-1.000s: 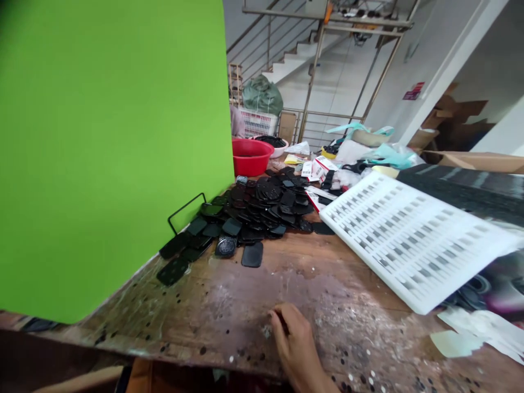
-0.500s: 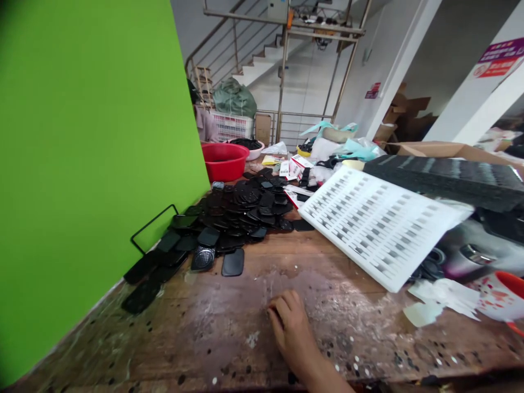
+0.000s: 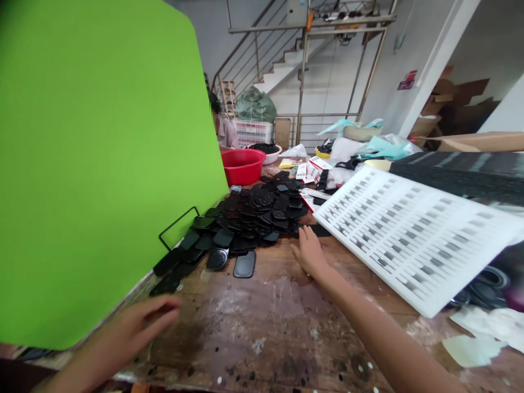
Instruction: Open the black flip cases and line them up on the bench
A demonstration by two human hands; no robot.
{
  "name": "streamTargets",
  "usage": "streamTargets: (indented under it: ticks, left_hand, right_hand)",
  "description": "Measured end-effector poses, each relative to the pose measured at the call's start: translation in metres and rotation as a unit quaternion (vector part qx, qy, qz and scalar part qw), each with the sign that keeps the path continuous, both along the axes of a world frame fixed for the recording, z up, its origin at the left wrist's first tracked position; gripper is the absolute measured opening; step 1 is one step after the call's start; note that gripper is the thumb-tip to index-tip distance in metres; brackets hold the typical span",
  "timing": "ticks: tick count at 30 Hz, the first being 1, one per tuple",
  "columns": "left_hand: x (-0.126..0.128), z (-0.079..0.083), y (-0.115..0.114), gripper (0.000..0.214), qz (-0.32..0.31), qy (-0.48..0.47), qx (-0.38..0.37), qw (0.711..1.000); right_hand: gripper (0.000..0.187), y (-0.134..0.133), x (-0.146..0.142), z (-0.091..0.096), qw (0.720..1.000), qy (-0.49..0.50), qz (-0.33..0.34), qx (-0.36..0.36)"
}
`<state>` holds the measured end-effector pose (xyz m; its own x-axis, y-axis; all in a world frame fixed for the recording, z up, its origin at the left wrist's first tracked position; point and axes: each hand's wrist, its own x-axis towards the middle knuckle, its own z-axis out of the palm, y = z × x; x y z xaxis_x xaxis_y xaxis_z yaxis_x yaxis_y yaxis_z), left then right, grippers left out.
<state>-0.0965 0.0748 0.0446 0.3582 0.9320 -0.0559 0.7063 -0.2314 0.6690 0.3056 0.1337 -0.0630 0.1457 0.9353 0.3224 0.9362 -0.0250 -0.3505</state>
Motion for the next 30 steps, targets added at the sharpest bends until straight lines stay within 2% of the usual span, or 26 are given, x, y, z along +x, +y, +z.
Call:
streamTargets:
  ticks: [2, 5, 7, 9, 11, 13, 17, 20, 22, 25, 27, 30]
  left_hand:
    - [0.041, -0.007, 0.037, 0.032, -0.075, 0.058, 0.126, 0.987]
    - [0.107, -0.021, 0.089, 0.052, -0.071, 0.163, 0.258, 0.950]
    - [0.139, -0.030, 0.116, 0.063, -0.067, 0.176, 0.281, 0.941]
    - [0.158, -0.038, 0.137, 0.070, -0.064, 0.181, 0.288, 0.938]
    - [0.165, -0.045, 0.150, 0.069, -0.070, 0.187, 0.285, 0.937]
    - [0.165, -0.051, 0.157, 0.058, -0.083, 0.187, 0.280, 0.938]
    - [0.156, -0.055, 0.156, 0.036, -0.089, 0.160, 0.270, 0.945]
    - [0.153, -0.049, 0.149, 0.037, -0.079, 0.116, 0.247, 0.959]
    - [0.153, -0.041, 0.140, 0.041, -0.070, 0.071, 0.221, 0.970]
    - [0.153, -0.029, 0.116, 0.038, -0.066, -0.016, 0.147, 0.987]
    - [0.152, -0.023, 0.092, 0.035, -0.083, -0.078, 0.066, 0.991]
    - [0.149, -0.019, 0.052, 0.046, -0.120, -0.153, -0.063, 0.979]
  right_hand:
    - [0.058, 0.029, -0.001, 0.004, 1.000, 0.002, -0.028, -0.010]
    - [0.055, 0.051, -0.007, 0.004, 0.998, 0.009, -0.057, -0.032]
    - [0.050, 0.052, -0.012, 0.000, 0.997, 0.009, -0.059, -0.039]
    - [0.047, 0.045, -0.015, -0.004, 0.998, 0.005, -0.048, -0.038]
    - [0.047, 0.034, -0.014, -0.009, 0.999, -0.003, -0.022, -0.033]
    - [0.051, 0.020, -0.012, -0.013, 1.000, -0.008, 0.014, -0.022]
    - [0.055, -0.011, -0.007, -0.015, 0.995, -0.014, 0.097, 0.008]
    - [0.054, -0.039, -0.009, -0.009, 0.986, -0.020, 0.161, 0.034]
    - [0.052, -0.061, -0.013, 0.000, 0.974, -0.029, 0.205, 0.088]
    - [0.050, -0.092, -0.021, 0.018, 0.947, -0.033, 0.264, 0.182]
    - [0.052, -0.112, -0.029, 0.029, 0.935, -0.032, 0.294, 0.195]
    - [0.052, -0.135, -0.044, 0.041, 0.922, -0.043, 0.342, 0.176]
